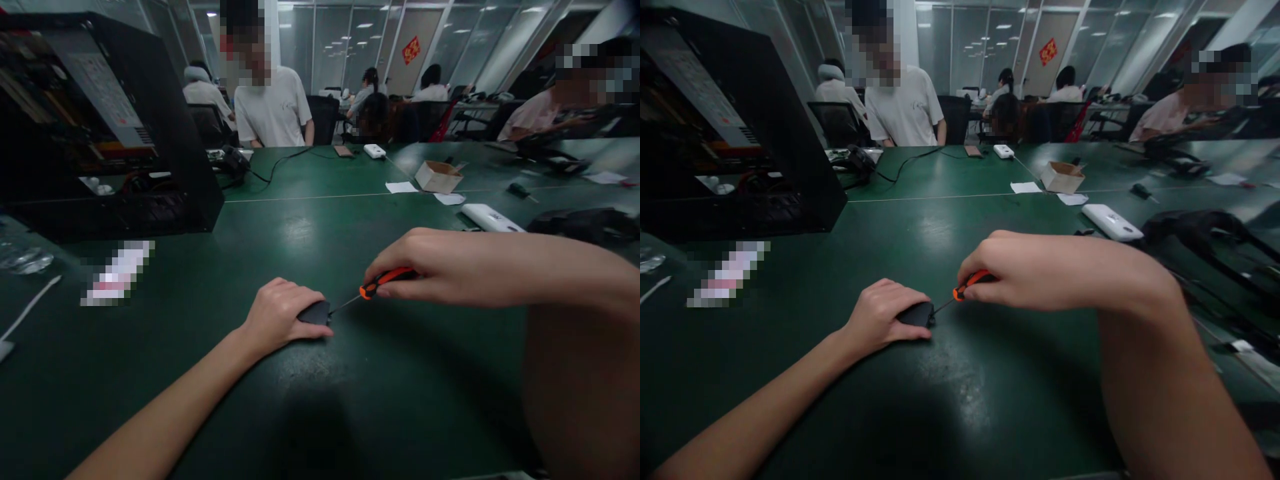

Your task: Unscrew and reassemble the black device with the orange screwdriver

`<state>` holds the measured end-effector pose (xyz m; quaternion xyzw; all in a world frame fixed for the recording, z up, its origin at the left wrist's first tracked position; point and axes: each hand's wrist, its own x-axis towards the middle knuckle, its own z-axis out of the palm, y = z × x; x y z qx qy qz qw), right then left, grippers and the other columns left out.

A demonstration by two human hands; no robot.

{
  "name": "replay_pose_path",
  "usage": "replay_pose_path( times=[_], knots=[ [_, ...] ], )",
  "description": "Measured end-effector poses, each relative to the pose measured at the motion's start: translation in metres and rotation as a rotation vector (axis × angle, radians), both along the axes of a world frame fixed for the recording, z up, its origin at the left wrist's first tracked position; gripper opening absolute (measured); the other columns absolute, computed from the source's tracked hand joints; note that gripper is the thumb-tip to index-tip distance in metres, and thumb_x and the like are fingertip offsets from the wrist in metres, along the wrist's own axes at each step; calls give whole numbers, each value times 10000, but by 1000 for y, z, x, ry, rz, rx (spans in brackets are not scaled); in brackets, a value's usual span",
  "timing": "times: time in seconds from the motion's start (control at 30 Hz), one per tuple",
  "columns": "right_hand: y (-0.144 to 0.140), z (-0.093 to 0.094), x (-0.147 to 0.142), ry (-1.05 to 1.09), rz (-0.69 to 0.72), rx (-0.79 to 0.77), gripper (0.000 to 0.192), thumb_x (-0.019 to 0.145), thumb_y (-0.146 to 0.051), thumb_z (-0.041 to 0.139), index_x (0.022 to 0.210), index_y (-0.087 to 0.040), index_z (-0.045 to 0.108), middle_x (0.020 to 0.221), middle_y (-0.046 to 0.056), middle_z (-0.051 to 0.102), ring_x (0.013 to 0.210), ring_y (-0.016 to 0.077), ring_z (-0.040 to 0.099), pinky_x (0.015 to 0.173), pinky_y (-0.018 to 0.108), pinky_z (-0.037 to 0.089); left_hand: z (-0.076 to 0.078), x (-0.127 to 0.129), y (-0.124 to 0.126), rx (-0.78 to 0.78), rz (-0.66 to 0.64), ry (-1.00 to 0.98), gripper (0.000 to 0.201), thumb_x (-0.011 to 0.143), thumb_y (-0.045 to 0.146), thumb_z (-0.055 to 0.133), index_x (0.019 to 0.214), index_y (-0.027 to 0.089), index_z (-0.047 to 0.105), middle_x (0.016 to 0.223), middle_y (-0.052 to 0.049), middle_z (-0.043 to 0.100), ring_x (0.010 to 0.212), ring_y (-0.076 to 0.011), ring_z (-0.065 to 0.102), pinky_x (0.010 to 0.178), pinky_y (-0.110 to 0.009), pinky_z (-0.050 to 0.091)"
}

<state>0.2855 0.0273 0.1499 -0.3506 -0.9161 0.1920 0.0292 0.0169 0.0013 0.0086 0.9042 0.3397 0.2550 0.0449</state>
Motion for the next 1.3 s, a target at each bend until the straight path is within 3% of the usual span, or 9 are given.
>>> replay_pose_path(
  times=[0.1,0.3,0.6,0.73,0.9,1.03,1.3],
  knots=[
    [-4,1,-1,-50,25,-140,248,923,-327,581,1019,-271,803,898,-4,788,725,160,701,625,251,499,-2,3,-1,25,34,41,601,924,720,503,1079,176,708,974,-66,784,864,-242,730,794,-367,458],
    [-8,-14,8,71,-113,-107,322,943,-408,566,994,-189,796,856,28,770,702,151,665,631,249,464,1,8,-3,36,106,55,529,942,666,533,1105,189,696,982,-68,779,859,-250,723,776,-367,453],
    [14,-85,32,383,-263,-111,393,916,-494,591,862,-162,795,766,48,747,680,156,636,651,279,463,-1,9,-4,-6,134,-30,544,890,696,591,1083,202,708,1002,-58,788,879,-248,731,800,-376,475],
    [16,-103,38,474,-314,-95,398,921,-473,581,804,-154,786,691,45,728,595,141,605,577,263,438,0,9,-4,-25,144,-63,548,881,702,599,1060,193,696,983,-54,787,862,-250,733,800,-387,472],
    [3,-106,20,428,-194,-116,335,961,-402,568,863,-166,784,768,44,766,649,131,652,667,254,467,1,11,-4,-51,147,-47,535,882,698,603,1043,196,689,954,-47,784,835,-246,728,776,-377,459],
    [-2,-102,13,386,-77,-69,343,991,-370,525,907,-158,781,748,43,752,607,114,614,617,244,428,1,11,-5,-48,141,-40,521,892,686,600,1048,196,688,960,-47,784,839,-236,725,786,-372,458],
    [3,-92,39,345,-176,49,362,975,-368,529,823,-152,777,687,44,729,562,118,576,579,257,407,3,10,-4,-8,145,5,486,927,652,572,1042,194,686,950,-54,781,826,-237,717,776,-370,451]
  ],
)
